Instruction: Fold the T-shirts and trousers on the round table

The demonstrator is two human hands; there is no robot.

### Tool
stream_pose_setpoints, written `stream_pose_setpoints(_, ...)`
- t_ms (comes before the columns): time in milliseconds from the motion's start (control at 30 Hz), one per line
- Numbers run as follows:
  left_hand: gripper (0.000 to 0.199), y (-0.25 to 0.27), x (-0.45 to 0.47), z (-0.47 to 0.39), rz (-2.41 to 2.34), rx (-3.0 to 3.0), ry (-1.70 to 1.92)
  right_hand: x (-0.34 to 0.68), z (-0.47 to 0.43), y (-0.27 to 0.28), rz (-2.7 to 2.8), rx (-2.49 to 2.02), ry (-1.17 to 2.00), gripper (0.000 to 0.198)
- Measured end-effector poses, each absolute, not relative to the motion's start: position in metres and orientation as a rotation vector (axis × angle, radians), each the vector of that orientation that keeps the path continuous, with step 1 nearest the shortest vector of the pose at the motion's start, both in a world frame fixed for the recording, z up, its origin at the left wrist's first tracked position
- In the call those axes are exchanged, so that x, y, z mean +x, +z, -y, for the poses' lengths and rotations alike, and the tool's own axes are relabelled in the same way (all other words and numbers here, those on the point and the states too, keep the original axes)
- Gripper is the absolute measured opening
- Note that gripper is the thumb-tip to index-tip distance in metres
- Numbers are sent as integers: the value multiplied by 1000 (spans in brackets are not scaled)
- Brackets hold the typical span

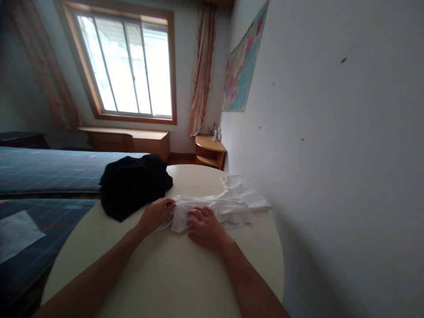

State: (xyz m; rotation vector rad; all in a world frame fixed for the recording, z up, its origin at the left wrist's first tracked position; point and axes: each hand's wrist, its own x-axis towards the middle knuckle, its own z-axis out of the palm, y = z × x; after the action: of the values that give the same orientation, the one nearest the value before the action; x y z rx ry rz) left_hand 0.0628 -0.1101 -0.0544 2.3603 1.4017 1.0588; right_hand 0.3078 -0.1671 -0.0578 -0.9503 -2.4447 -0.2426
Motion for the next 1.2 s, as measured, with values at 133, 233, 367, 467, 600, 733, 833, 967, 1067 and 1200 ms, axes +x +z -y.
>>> stream_pose_setpoints(133, 33, -49, 66, 113, -1423, 2304, 1062, 297, 167, -60, 2368, -942, -337, 35)
stream_pose_setpoints(233, 36, -44, 69, 117, -1464, 2323, 1020, 288, 166, -58, 2302, -892, -425, 19)
stream_pose_setpoints(367, 35, -38, 72, 122, -1552, 2358, 936, 288, 167, -52, 2207, -907, -413, 6)
stream_pose_setpoints(467, 35, -39, 72, 122, -1610, 2329, 905, 292, 168, -53, 2248, -881, -376, 13)
stream_pose_setpoints(600, 34, -39, 73, 121, -1593, 2243, 928, 289, 166, -64, 2321, -894, -429, 32)
stream_pose_setpoints(733, 33, -37, 75, 123, -1571, 2212, 954, 283, 162, -66, 2248, -966, -497, 14)
stream_pose_setpoints(833, 34, -38, 75, 123, -1574, 2226, 933, 285, 163, -59, 2189, -947, -474, 2)
stream_pose_setpoints(967, 30, -40, 74, 124, -1475, 2341, 1077, 291, 168, -48, 2084, -941, -365, 3)
stream_pose_setpoints(1067, 30, -36, 77, 131, -1168, 2506, 1219, 294, 171, -45, 2056, -912, -318, 5)
stream_pose_setpoints(1200, 25, -29, 87, 147, -847, 2616, 1089, 296, 172, -45, 2037, -894, -319, 5)
